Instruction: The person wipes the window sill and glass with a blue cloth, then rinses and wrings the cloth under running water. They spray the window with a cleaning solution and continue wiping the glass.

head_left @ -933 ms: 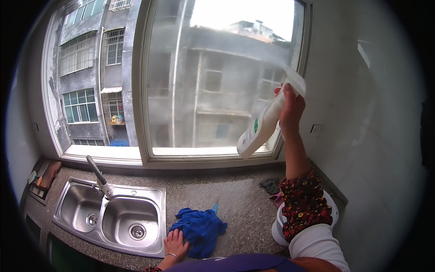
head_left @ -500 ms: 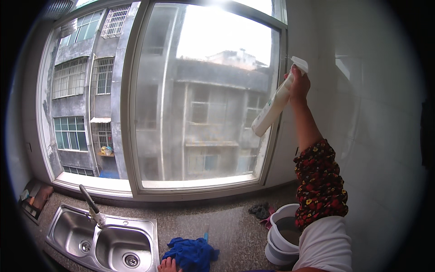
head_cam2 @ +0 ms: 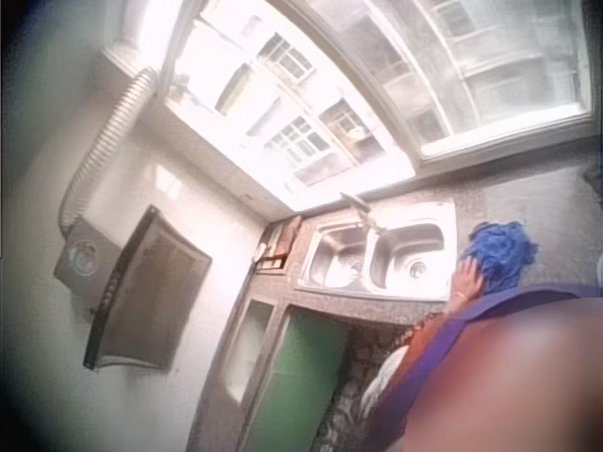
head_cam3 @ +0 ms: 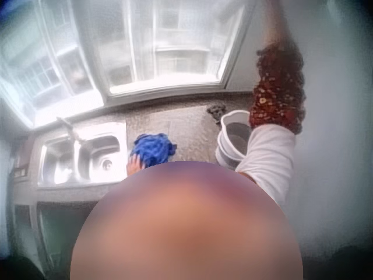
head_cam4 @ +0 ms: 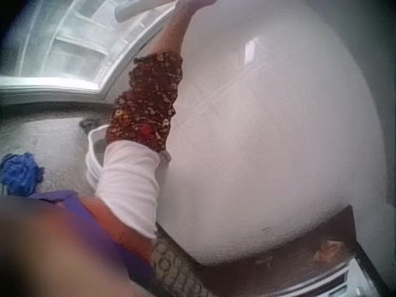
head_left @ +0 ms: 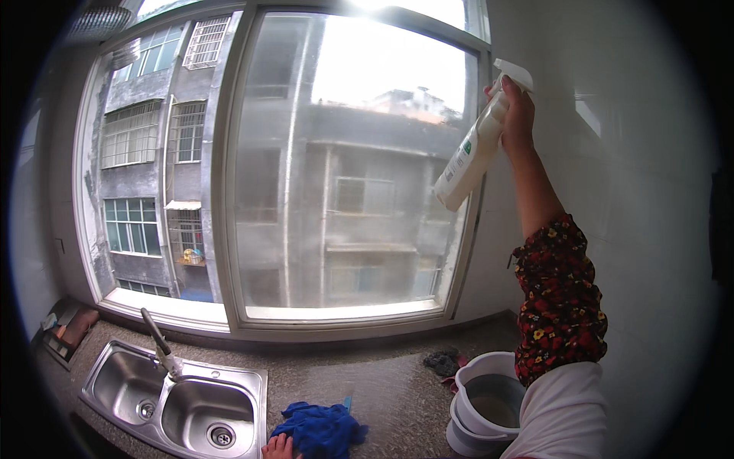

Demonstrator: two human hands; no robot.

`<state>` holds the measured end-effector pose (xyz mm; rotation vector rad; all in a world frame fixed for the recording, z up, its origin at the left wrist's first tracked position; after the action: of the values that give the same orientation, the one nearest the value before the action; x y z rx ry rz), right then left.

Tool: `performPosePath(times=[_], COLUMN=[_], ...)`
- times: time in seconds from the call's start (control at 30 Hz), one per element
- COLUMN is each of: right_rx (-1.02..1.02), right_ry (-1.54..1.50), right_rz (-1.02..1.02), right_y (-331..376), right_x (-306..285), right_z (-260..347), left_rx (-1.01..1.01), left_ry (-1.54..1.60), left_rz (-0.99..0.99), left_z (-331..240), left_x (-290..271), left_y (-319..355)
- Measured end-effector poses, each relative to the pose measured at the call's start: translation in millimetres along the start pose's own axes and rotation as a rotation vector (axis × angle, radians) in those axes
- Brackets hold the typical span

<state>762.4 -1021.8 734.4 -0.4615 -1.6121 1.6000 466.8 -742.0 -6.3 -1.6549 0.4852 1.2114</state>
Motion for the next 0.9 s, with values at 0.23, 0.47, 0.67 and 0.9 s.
performPosePath(times=[0.23, 0.47, 0.67, 0.9], right_rx=[0.175, 0.194, 0.292, 0.753], right_ry=[-0.188, -0.104, 0.129, -0.181], right_rz=[0.272, 0.161, 0.104, 0.207], right_y=[42, 80, 207, 439], right_x=[126, 155, 102, 64], right_z=[-30, -50, -95, -123], left_rx=[0.040, -0.024, -0.012, -0.020], left_ry=[-0.003, -0.004, -0.030, -0.007], left_rz=[0.028, 0.160, 0.107, 0.147], left_z=[-3, -4, -6, -5], left_x=[-14, -21, -37, -34], left_y=[-3, -5, -7, -8])
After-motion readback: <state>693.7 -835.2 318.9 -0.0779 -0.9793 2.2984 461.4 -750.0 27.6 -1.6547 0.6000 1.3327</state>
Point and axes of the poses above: each hand's wrist, its own y-axis away from the middle knuckle, its own x-axis out of the palm, z = x × y, the point moved 7 cm from there along -y, towards the middle knuckle, and after that the axes turned 12 degrees about -y, right-handed, at the moved point
